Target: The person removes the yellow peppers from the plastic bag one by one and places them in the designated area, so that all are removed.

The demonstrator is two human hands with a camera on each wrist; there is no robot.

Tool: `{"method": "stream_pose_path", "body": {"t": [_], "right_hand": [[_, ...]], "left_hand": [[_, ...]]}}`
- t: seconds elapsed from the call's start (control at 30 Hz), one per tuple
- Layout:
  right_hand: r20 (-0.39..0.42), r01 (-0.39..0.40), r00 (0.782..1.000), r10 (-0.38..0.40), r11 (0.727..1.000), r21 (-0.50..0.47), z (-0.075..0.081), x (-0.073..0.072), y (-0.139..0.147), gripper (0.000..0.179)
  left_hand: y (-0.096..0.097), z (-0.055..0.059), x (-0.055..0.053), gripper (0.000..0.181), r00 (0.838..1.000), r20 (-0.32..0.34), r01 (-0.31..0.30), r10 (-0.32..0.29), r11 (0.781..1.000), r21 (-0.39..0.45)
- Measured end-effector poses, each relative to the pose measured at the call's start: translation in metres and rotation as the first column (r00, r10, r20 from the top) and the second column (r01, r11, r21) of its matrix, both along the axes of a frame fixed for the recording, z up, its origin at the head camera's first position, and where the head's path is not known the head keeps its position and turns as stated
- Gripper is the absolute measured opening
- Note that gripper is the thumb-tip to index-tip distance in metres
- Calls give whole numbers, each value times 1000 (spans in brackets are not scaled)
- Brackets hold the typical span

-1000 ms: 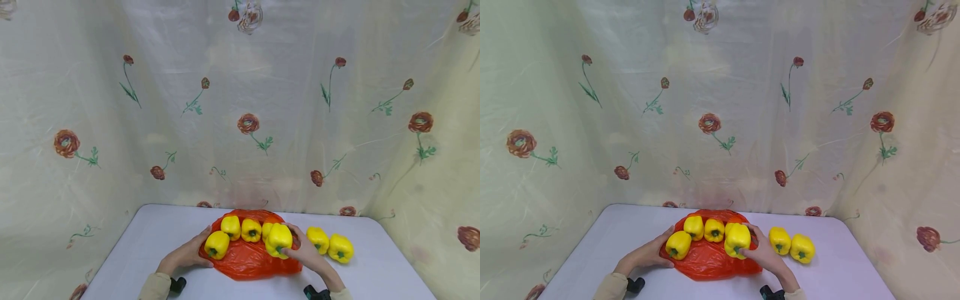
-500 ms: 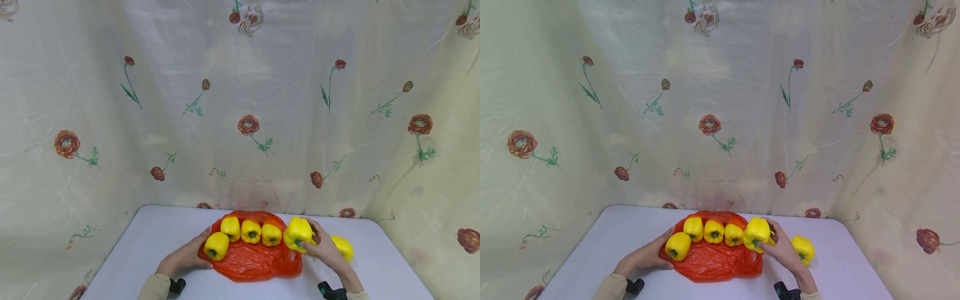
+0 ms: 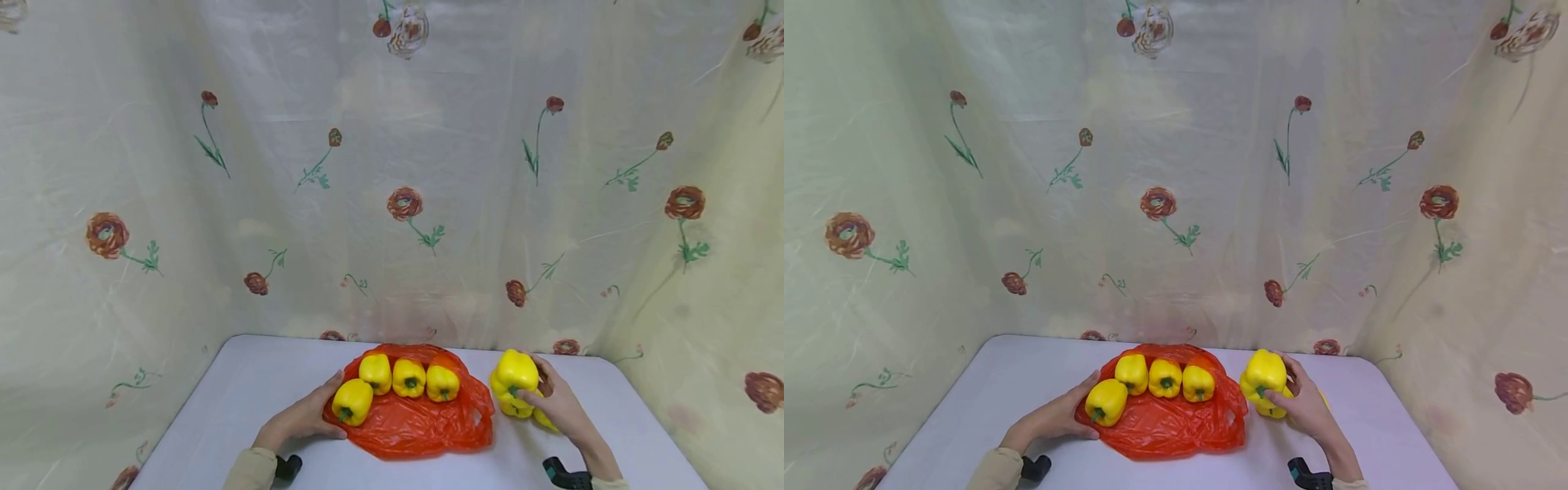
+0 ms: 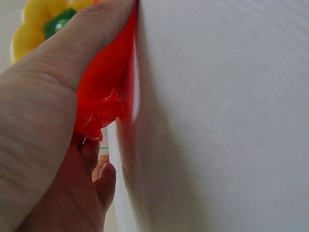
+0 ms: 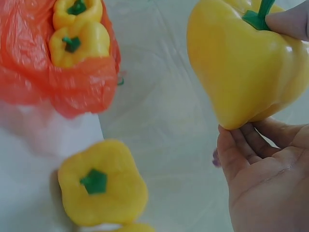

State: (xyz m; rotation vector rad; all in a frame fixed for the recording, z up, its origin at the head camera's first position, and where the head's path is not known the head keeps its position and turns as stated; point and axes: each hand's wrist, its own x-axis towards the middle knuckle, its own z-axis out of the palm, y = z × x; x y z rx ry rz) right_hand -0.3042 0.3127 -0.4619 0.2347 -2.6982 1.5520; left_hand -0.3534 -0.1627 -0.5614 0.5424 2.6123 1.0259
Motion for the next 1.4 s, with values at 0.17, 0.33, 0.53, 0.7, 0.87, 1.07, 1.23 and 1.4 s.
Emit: {"method": "stream_pose_path", "body": {"t": [0.17, 0.33, 0.53, 0.7, 0.87, 1.07, 1.23, 1.4], "right_hand": [[-9, 30, 1000, -30, 999, 28, 3, 2, 15, 80], [-2, 58, 998, -58, 998, 36, 3, 4, 30, 80], [19, 99, 995, -101, 992, 80, 0, 8, 51, 81], [32, 135, 990, -138, 986, 94, -4, 11, 69, 81], [71, 168, 983, -170, 985, 24, -7, 12, 84, 81], [144, 226, 964, -221, 974, -18, -12, 15, 103, 83], [183, 269, 949, -258, 962, -38, -16, 16, 117, 83], [200, 301, 936, -288, 953, -37, -20, 16, 128, 80]], "left_hand": [[0, -1, 0, 116, 1000, 8, -11, 11, 1000, -3], [0, -2, -1, 116, 1000, 14, -19, 19, 1000, -4], [0, -2, 0, 117, 1000, 17, -22, 22, 1000, -3], [-1, 0, 1, 117, 1000, 17, -17, 17, 1000, 4], [-2, 1, 0, 116, 1000, 3, -11, 11, 1000, 2], [0, 2, 1, 116, 1000, 22, -18, 18, 1000, 4], [1, 1, 1, 117, 999, 25, -24, 24, 1000, -4], [2, 0, 1, 117, 999, 21, -25, 25, 1000, -4]]}}
